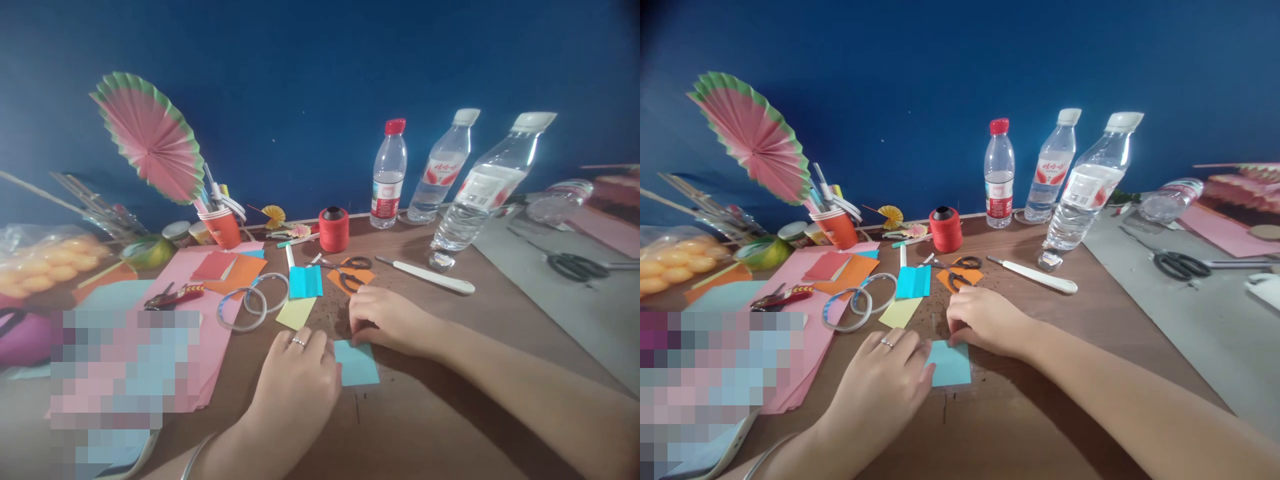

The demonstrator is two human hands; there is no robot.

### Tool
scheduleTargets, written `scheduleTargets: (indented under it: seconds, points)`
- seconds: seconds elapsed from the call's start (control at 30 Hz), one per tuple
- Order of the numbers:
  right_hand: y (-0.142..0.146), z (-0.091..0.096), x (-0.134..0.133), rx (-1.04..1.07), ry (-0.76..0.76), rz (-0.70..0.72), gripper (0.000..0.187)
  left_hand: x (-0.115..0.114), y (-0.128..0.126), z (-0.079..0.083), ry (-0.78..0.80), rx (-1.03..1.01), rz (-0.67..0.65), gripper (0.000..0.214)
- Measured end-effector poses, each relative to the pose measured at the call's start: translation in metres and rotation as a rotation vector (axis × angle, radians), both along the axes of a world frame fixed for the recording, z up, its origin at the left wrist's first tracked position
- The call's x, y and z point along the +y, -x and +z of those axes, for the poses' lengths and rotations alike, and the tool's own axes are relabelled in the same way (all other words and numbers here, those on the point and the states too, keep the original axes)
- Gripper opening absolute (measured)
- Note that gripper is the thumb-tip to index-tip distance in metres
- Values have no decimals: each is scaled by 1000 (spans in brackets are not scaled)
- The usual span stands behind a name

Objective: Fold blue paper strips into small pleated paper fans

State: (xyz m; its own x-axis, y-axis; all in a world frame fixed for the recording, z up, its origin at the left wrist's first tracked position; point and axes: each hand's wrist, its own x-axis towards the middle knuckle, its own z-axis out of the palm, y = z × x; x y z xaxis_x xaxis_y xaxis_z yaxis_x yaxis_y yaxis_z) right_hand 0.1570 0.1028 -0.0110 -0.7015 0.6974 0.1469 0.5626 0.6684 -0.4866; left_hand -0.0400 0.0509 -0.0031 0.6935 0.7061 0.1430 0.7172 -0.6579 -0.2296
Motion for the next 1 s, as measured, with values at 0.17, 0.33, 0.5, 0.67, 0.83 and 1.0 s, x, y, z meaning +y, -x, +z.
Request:
scheduleTargets:
  seconds: [0.17,0.33,0.5,0.67,0.83,1.0]
  points:
    - [-11,6,7,-60,37,53,25,-4,-1,2,-54,14,68,16]
    - [-16,10,8,-74,54,44,21,-4,1,3,-60,15,52,15]
    - [-18,12,8,-81,76,24,23,-1,2,4,-45,8,10,14]
    - [-19,13,8,-73,126,-16,25,2,1,-3,94,23,-100,30]
    - [-17,11,8,-33,129,12,21,3,-1,-3,188,45,-118,45]
    - [-10,7,5,-13,114,24,25,1,-4,1,125,76,-126,41]
